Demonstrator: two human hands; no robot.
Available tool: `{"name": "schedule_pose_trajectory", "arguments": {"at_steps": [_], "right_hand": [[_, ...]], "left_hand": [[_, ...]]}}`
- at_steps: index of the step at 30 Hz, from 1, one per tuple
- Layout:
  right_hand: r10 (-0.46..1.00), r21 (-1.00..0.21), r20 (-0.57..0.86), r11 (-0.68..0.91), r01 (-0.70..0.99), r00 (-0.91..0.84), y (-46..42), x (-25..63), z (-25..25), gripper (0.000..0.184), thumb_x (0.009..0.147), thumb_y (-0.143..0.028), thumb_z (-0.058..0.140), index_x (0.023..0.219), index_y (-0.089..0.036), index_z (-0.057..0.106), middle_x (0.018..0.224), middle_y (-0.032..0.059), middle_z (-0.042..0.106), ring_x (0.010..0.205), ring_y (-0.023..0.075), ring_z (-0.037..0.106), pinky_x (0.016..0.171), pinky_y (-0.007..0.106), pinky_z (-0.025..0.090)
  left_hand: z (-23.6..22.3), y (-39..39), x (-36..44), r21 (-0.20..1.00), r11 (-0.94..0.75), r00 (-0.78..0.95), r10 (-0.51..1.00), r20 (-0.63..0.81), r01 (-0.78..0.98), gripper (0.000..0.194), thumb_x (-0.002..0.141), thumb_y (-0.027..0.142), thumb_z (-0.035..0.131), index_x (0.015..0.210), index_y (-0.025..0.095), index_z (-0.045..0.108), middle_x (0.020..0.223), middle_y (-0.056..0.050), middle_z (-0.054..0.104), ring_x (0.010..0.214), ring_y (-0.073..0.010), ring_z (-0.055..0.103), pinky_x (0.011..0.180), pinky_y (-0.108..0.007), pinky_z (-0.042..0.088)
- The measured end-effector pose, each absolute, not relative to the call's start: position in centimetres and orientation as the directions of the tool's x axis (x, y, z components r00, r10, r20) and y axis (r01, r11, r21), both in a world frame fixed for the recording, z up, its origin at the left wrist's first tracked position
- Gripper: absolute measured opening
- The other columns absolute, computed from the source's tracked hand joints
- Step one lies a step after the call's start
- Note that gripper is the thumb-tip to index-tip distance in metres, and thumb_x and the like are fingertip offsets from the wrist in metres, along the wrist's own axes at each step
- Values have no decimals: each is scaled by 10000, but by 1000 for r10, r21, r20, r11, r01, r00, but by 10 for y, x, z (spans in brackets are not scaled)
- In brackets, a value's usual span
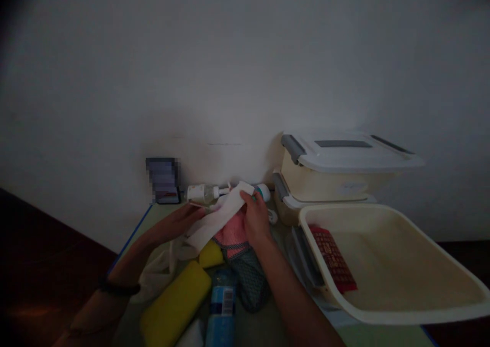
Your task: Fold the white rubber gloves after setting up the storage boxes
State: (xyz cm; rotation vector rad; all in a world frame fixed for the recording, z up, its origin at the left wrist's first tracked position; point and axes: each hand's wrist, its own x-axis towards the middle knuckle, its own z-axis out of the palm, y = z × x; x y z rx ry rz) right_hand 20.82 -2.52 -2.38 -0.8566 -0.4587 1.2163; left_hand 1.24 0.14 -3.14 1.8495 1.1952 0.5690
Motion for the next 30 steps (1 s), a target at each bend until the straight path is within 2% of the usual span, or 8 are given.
{"name": "schedule_pose_trajectory", "arguments": {"at_steps": [3,5,9,13,18,24,26,30], "right_hand": [[976,-786,-59,83,-613,208,-46,204,12,238,675,-250,728,886,-202,630,790,2,758,723,171,710,667,291,580],[992,-789,36,101,-606,119,-60,203,30,257,719,-280,724,945,-212,625,818,3,764,770,171,717,716,299,583],[991,-772,119,128,-623,55,-82,205,52,176,778,-272,697,934,-206,650,852,5,767,800,154,720,741,264,586],[990,-755,140,126,-644,29,-95,208,65,175,771,-293,708,916,-199,684,862,0,766,733,122,716,666,200,590],[990,-738,133,129,-663,45,-97,213,70,196,754,-308,726,907,-186,709,848,-2,768,733,114,715,690,192,591],[967,-749,176,252,-613,183,-87,229,68,159,782,-273,689,918,-192,693,874,-6,768,758,109,715,687,181,577],[954,-755,191,294,-586,233,-84,235,68,155,788,-264,676,923,-189,687,877,-7,766,769,107,714,707,186,574],[930,-749,207,349,-563,302,-80,244,70,112,800,-252,656,889,-187,681,849,-12,760,765,99,711,731,174,566]], "left_hand": [[-10,-6,10,835,-223,383,924,16,503,543,854,552,455,1181,121,494,1239,-177,583,1085,-281,589,936,-430,465],[6,-15,12,834,-273,375,923,86,479,523,861,554,454,1197,153,476,1295,-156,543,1184,-271,529,997,-417,424],[32,-39,20,810,-456,522,823,227,367,395,864,489,521,1130,197,537,1214,-103,603,1139,-260,548,988,-392,417],[40,-54,28,814,-490,639,742,201,312,366,828,433,612,1107,202,559,1130,-63,642,1037,-243,584,933,-359,447],[37,-59,39,888,-377,703,706,91,264,387,746,396,717,1050,179,614,1013,-45,677,937,-225,601,844,-328,483],[34,-62,47,988,-70,696,716,-48,139,299,716,303,742,958,184,614,838,10,654,727,-143,587,618,-223,478],[34,-61,47,996,-11,684,728,-52,88,248,697,285,743,875,170,614,775,19,639,680,-123,571,590,-206,461],[36,-60,45,1000,-13,620,785,-7,29,200,696,322,709,759,160,609,673,30,602,591,-96,527,528,-191,419]]}}
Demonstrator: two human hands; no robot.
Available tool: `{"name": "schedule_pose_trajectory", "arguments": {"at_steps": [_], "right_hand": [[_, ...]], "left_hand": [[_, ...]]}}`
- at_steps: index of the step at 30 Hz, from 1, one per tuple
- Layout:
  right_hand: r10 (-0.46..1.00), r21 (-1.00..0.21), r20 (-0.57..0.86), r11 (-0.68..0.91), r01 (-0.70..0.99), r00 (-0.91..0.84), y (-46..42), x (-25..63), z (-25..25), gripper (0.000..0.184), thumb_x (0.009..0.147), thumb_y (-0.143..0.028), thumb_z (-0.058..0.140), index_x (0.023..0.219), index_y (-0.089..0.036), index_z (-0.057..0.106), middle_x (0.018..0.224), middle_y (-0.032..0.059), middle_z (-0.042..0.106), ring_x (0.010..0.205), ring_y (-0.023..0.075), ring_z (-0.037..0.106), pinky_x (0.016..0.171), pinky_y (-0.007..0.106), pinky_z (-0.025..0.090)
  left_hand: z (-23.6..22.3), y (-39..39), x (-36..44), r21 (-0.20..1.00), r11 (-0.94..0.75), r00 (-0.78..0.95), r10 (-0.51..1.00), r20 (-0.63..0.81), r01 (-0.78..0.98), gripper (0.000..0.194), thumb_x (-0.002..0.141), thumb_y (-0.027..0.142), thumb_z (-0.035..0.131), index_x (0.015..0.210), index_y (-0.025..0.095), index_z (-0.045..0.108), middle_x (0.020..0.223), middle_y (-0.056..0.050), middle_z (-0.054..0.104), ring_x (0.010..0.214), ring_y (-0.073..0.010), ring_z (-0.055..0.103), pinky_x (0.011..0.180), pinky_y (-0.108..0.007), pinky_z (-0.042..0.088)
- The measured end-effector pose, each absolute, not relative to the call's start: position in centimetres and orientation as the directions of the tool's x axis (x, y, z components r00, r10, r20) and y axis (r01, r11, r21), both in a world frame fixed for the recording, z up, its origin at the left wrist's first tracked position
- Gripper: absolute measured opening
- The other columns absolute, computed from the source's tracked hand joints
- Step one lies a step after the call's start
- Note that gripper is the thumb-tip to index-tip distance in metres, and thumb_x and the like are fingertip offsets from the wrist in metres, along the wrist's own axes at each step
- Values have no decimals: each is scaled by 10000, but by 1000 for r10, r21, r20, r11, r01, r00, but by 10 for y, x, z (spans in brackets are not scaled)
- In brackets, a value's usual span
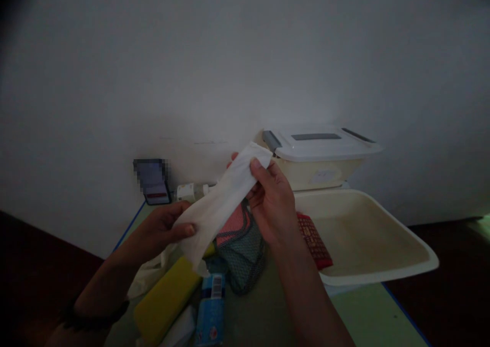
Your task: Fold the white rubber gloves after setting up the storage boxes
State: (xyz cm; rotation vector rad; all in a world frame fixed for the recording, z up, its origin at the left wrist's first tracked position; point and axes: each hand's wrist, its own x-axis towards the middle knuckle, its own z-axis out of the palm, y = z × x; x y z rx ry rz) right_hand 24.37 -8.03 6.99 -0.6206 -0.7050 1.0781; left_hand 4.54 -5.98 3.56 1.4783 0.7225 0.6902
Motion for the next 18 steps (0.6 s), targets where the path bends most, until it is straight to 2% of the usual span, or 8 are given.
{"name": "schedule_pose_trajectory", "arguments": {"at_steps": [5,9,12,15,18], "right_hand": [[921,-741,214,370,-560,326,-81,244,72,75,829,-234,616,859,-207,678,829,-28,762,727,87,709,719,167,570],[914,-742,203,379,-553,352,-80,242,71,53,827,-229,619,841,-219,669,825,-39,763,727,92,712,696,177,576],[909,-749,191,379,-543,371,-79,243,70,54,828,-246,620,851,-221,662,853,-30,762,780,109,716,699,195,579],[906,-749,150,365,-552,396,-78,244,70,81,830,-254,609,880,-220,664,886,-23,761,791,116,716,685,204,582],[904,-740,110,353,-573,414,-78,243,71,107,839,-257,597,913,-216,663,903,-20,760,788,116,717,697,213,584]], "left_hand": [[39,-60,47,996,40,597,798,-81,82,223,654,321,740,754,177,602,647,42,597,561,-100,525,488,-196,405],[38,-60,45,989,90,631,762,-143,116,272,626,299,774,815,173,624,737,24,647,644,-125,576,578,-227,464],[36,-61,43,980,137,703,683,-198,143,318,664,328,761,916,176,641,828,-4,684,699,-152,610,625,-251,482],[35,-62,44,983,159,759,628,-173,92,385,717,440,713,995,181,653,916,-31,701,746,-170,625,649,-255,483],[33,-62,46,980,196,807,572,-146,38,515,617,454,789,1033,181,659,938,-33,703,755,-174,623,647,-246,481]]}}
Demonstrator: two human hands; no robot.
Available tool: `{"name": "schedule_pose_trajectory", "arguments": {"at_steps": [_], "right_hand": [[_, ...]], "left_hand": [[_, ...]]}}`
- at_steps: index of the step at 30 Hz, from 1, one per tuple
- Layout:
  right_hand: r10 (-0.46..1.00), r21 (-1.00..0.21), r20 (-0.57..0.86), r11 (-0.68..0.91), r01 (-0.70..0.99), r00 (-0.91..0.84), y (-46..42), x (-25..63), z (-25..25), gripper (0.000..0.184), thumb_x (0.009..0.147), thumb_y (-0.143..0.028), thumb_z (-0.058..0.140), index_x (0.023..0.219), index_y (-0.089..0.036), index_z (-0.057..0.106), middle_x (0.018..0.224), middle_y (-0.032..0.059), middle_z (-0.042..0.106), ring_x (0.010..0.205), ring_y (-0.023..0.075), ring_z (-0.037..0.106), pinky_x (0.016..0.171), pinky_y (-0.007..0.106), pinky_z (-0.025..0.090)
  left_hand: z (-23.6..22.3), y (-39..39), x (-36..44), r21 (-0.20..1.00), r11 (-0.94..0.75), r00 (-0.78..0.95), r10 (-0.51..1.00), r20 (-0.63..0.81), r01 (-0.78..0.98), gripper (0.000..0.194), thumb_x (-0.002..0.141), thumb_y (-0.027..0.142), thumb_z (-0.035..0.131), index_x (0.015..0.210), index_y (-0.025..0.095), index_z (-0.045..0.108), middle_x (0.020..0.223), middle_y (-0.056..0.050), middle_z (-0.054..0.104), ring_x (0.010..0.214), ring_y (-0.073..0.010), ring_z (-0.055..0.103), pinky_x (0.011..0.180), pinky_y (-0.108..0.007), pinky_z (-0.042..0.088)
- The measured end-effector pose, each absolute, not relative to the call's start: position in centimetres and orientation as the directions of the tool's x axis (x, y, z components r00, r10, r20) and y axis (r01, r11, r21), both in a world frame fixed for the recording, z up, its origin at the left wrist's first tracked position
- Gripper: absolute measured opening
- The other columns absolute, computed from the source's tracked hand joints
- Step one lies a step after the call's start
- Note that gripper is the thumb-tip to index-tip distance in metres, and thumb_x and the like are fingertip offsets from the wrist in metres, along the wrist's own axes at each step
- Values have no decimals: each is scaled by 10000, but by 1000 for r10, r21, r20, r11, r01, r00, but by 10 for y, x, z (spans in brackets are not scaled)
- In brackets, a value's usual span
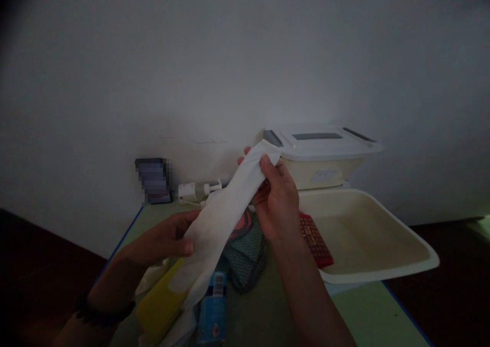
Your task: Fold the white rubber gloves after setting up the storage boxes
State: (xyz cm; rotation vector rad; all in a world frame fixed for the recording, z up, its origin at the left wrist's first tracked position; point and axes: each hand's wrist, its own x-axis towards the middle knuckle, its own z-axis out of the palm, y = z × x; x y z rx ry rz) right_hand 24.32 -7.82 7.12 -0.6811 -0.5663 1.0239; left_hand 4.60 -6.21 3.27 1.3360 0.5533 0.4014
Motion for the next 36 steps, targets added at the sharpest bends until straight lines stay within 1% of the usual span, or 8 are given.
{"name": "schedule_pose_trajectory", "arguments": {"at_steps": [7,12,19,22,25,29,33,36], "right_hand": [[883,-728,140,399,-558,448,-77,246,71,115,842,-266,599,918,-210,664,881,-23,758,806,118,719,732,223,584],[853,-741,175,443,-505,492,-75,250,69,140,832,-296,623,942,-221,666,949,-25,745,861,136,712,775,257,578],[858,-747,136,417,-518,495,-75,249,68,190,840,-326,609,999,-233,658,996,-20,738,894,138,708,799,262,565],[858,-745,122,411,-525,498,-76,247,68,197,842,-327,599,1004,-234,661,1014,-11,737,910,150,707,809,276,563],[863,-751,104,394,-530,495,-76,246,69,210,848,-325,575,1011,-227,663,1047,6,733,940,172,700,817,303,560],[867,-747,79,378,-546,492,-77,246,70,212,850,-305,551,1007,-220,665,1062,8,732,932,172,700,817,304,555],[864,-737,88,391,-552,495,-77,244,71,188,858,-286,537,966,-223,677,1028,-3,744,893,162,707,795,294,560],[901,-727,58,333,-600,430,-81,238,72,191,861,-310,556,981,-228,681,1045,3,744,922,171,703,817,299,558]], "left_hand": [[31,-61,47,975,206,775,602,-192,81,424,605,201,794,1008,193,662,865,-5,715,736,-168,640,653,-257,505],[32,-61,44,976,192,801,565,-196,103,538,598,134,785,1108,227,640,925,6,707,792,-176,645,665,-251,515],[26,-60,43,976,201,846,503,-177,85,668,566,181,815,1194,221,592,1068,-32,687,958,-233,634,789,-314,522],[27,-60,43,976,211,830,532,-166,60,600,622,326,802,1180,220,608,1070,-39,686,924,-220,637,766,-298,515],[30,-60,43,985,150,801,579,-153,80,461,729,441,712,1126,214,656,1021,-36,697,873,-198,629,750,-279,506],[32,-60,46,987,134,798,585,-147,84,324,780,399,680,1038,203,695,926,-15,713,785,-165,623,703,-246,492],[29,-57,44,985,142,833,530,-161,101,233,746,345,729,903,175,705,804,5,700,693,-138,600,649,-225,475],[20,-53,33,995,65,862,498,-100,77,348,672,429,780,876,155,716,777,-11,698,687,-151,604,653,-242,485]]}}
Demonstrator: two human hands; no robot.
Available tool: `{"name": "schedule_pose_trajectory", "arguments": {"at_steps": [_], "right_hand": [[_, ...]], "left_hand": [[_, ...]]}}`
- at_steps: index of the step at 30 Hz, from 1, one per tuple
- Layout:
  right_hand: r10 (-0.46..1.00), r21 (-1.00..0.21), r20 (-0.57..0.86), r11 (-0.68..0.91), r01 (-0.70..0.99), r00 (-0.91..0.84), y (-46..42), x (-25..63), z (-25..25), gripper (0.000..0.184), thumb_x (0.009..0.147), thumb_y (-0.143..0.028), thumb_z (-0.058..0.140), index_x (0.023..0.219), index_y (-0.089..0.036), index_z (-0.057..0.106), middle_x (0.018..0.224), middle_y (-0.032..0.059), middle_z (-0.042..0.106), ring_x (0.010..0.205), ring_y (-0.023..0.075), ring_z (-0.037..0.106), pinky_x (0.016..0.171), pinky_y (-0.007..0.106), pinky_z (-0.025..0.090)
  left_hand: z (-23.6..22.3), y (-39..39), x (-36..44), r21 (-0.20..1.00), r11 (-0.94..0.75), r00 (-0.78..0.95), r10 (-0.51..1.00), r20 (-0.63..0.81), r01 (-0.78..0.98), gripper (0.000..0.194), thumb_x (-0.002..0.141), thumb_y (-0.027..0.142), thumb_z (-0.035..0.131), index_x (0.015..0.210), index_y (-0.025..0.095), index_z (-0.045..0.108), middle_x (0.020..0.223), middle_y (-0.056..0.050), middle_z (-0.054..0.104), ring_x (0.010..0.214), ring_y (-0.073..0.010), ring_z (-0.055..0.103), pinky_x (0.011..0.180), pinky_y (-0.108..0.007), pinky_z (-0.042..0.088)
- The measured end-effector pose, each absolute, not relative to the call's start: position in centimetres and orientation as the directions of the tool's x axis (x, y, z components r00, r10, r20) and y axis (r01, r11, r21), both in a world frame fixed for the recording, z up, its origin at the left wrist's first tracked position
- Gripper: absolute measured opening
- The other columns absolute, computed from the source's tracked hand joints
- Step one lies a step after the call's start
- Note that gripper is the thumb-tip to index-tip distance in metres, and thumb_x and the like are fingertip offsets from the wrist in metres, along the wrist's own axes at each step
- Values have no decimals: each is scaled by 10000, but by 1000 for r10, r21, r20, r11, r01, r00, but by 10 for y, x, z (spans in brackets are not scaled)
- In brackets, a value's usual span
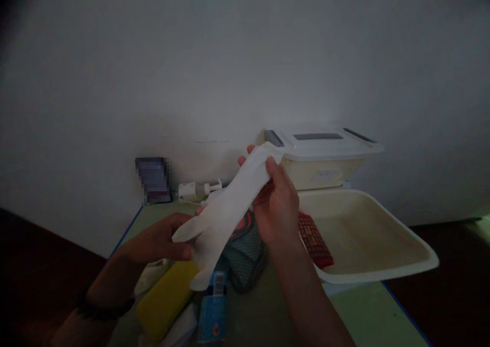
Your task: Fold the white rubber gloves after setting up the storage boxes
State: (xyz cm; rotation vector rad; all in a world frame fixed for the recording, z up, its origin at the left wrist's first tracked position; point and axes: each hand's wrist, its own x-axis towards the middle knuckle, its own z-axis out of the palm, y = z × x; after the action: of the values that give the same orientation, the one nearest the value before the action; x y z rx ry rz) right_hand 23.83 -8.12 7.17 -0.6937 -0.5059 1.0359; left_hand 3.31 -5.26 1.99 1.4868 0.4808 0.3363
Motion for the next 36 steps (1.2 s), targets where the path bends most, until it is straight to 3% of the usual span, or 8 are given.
{"name": "schedule_pose_trajectory", "arguments": {"at_steps": [4,7,11,16,19,23,28,36], "right_hand": [[950,-723,54,249,-645,306,-94,226,76,188,876,-318,569,999,-232,682,1028,-6,747,916,163,701,803,281,568],[974,-723,75,202,-660,215,-104,218,80,173,886,-311,573,982,-234,694,1003,-21,751,862,136,705,709,225,582],[990,-703,93,143,-696,109,-109,215,81,171,898,-313,565,963,-226,698,997,-23,755,810,109,705,659,182,582],[984,-732,142,179,-657,110,-103,212,73,151,886,-302,592,988,-218,665,1015,-13,755,843,130,714,704,221,588],[974,-782,148,222,-583,173,-98,211,69,174,862,-312,620,1006,-215,637,1007,8,756,846,160,715,728,285,588],[944,-802,150,291,-521,295,-91,214,67,171,840,-304,630,981,-209,614,1013,30,750,933,188,699,811,345,559],[939,-765,207,331,-552,275,-86,216,66,137,819,-306,621,911,-207,638,941,39,755,971,196,685,834,330,533],[997,-728,6,54,-683,72,-70,219,52,162,880,-289,562,901,-179,679,879,25,747,828,142,685,841,266,507]], "left_hand": [[7,-47,18,994,-52,807,581,109,-97,556,718,558,701,1154,214,667,1159,-78,679,949,-221,630,770,-279,497],[6,-47,20,979,-2,909,372,190,-204,599,808,644,532,1177,193,669,1140,-99,694,975,-228,648,812,-272,485],[11,-53,30,936,266,957,237,168,-230,888,706,835,395,1136,115,686,994,-144,728,916,-285,670,791,-330,503],[23,-59,40,986,158,937,350,-5,-54,556,710,588,685,1072,166,698,901,-69,720,758,-185,632,708,-256,487],[28,-63,48,995,-3,895,438,-84,95,371,727,501,708,845,149,707,719,-11,658,633,-129,552,585,-204,440],[24,-64,57,975,-20,813,556,-171,219,377,759,500,663,706,128,674,611,-3,606,537,-105,488,478,-191,375],[28,-63,58,982,132,773,607,-187,134,343,765,483,670,749,141,668,692,-17,681,537,-106,568,486,-193,416],[38,-63,43,981,171,630,752,-192,95,298,767,443,690,796,151,634,643,-22,691,510,-128,607,454,-197,406]]}}
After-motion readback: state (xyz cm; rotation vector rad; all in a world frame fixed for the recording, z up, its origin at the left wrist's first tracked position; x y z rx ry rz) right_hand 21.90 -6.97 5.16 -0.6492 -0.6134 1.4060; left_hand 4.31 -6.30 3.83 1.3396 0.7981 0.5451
